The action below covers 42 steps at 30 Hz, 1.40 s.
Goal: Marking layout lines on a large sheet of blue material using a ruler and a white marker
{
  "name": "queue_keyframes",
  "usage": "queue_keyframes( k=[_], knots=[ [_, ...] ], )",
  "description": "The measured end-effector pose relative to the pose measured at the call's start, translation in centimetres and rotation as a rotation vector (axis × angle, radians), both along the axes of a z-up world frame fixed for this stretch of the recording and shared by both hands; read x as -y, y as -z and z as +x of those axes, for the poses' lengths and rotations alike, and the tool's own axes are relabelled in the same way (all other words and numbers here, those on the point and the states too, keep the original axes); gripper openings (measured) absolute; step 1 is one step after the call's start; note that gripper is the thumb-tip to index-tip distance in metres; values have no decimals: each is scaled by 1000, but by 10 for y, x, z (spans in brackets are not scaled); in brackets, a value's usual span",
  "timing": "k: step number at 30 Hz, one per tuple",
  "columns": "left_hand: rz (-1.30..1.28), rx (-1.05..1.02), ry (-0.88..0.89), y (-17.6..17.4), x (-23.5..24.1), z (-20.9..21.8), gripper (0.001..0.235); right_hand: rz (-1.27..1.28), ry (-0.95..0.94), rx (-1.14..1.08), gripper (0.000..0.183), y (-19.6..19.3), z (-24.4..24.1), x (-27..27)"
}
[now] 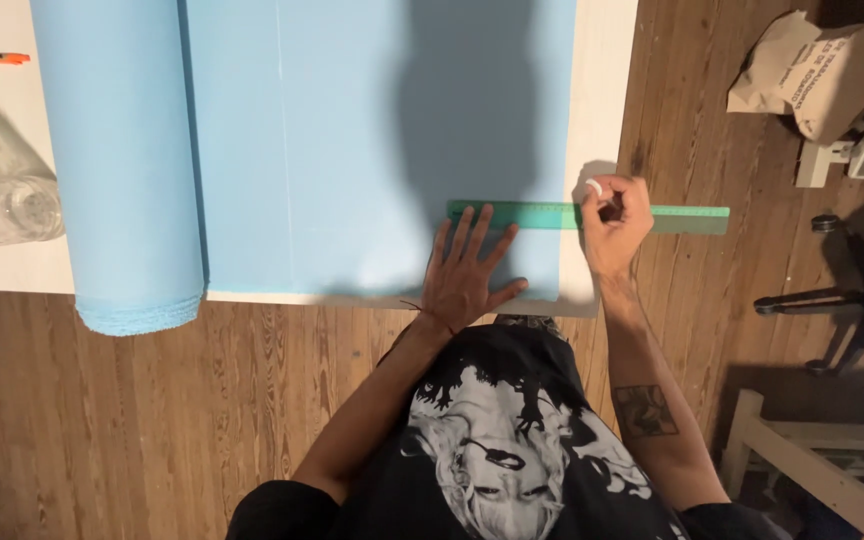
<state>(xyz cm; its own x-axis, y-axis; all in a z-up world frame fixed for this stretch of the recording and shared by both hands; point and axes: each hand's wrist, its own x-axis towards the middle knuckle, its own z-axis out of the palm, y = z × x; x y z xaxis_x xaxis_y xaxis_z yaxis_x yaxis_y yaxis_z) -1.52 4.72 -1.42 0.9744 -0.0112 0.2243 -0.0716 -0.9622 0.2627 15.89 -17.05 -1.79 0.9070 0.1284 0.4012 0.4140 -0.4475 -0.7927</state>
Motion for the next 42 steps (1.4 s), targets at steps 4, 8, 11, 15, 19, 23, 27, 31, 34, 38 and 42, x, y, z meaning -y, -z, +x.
queue_keyframes(
  k=[4,8,11,15,19,23,27,31,34,38,42],
  knots=[
    [-20,-4,4,8,2,-1,94,4,-1,-23,16,4,0,3],
    [-35,7,8,9,2,0,92,-5,2,-45,15,3,1,1],
    [-39,16,4,8,2,0,92,0,-4,-52,15,-1,0,1],
    [-35,30,-1,7,2,0,91,12,-13,-60,15,-2,2,0],
    [-52,48,-14,11,2,0,92,27,-33,-63,15,-5,2,-1],
    [-54,57,-14,10,1,0,91,16,-22,-69,16,-3,3,-1],
    [-71,26,7,11,2,-1,90,16,-14,-71,15,-3,3,-2],
    [-77,22,10,12,2,-1,91,11,-3,-67,16,0,3,-2],
    [-60,24,5,12,2,-2,92,20,9,-67,17,2,2,1],
    [-46,55,1,13,2,0,92,31,13,-85,16,2,2,-1],
    [-49,79,-9,18,4,0,93,28,23,-91,17,-9,4,-6]
  ],
)
